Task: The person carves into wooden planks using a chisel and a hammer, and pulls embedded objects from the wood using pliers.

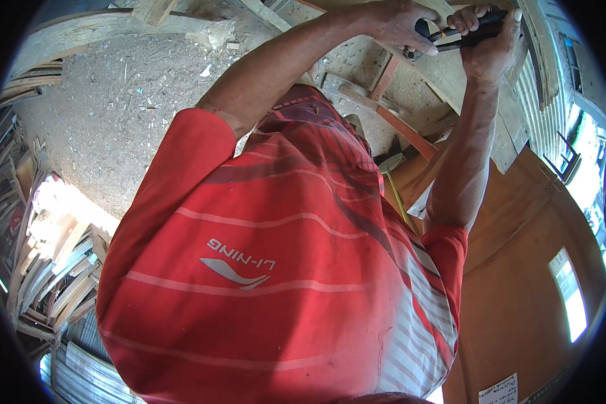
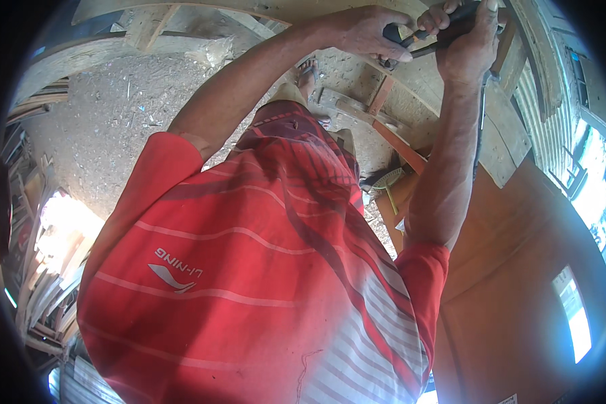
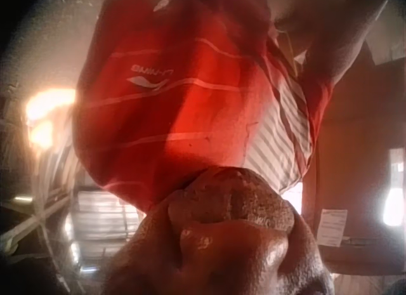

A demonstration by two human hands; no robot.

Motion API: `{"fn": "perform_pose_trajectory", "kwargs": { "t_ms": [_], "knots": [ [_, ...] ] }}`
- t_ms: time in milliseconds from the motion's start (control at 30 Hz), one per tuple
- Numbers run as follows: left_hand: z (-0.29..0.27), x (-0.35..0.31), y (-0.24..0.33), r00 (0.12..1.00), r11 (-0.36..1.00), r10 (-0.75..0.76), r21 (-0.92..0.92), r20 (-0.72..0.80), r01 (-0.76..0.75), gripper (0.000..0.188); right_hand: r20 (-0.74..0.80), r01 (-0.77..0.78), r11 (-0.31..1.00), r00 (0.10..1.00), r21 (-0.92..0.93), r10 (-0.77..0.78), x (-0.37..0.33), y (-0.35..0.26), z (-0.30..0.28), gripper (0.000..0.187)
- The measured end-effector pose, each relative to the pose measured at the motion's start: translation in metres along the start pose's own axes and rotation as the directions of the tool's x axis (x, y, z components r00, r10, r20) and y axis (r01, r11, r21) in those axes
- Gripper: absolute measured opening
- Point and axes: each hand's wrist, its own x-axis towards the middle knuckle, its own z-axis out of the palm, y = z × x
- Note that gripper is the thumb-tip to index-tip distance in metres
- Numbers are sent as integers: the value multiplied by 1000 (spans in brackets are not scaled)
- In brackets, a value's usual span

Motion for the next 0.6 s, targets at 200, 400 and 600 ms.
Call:
{"fn": "perform_pose_trajectory", "kwargs": {
  "t_ms": [200, 400, 600],
  "knots": [
    [-15, -2, 8, 992, 991, -82, -96, 100, 91, 59, 153, 166, 717, 985, -677, -83, -20, 6, 65, 52],
    [-12, 2, 10, 996, 995, -50, -80, 73, 56, 48, 87, -110, 993, 990, -53, 114, 9, -2, -16, 52],
    [-16, 3, 17, 991, 992, -71, -97, 116, 83, 47, 16, -35, 998, 999, -49, 36, 24, -5, -26, 50]
  ]
}}
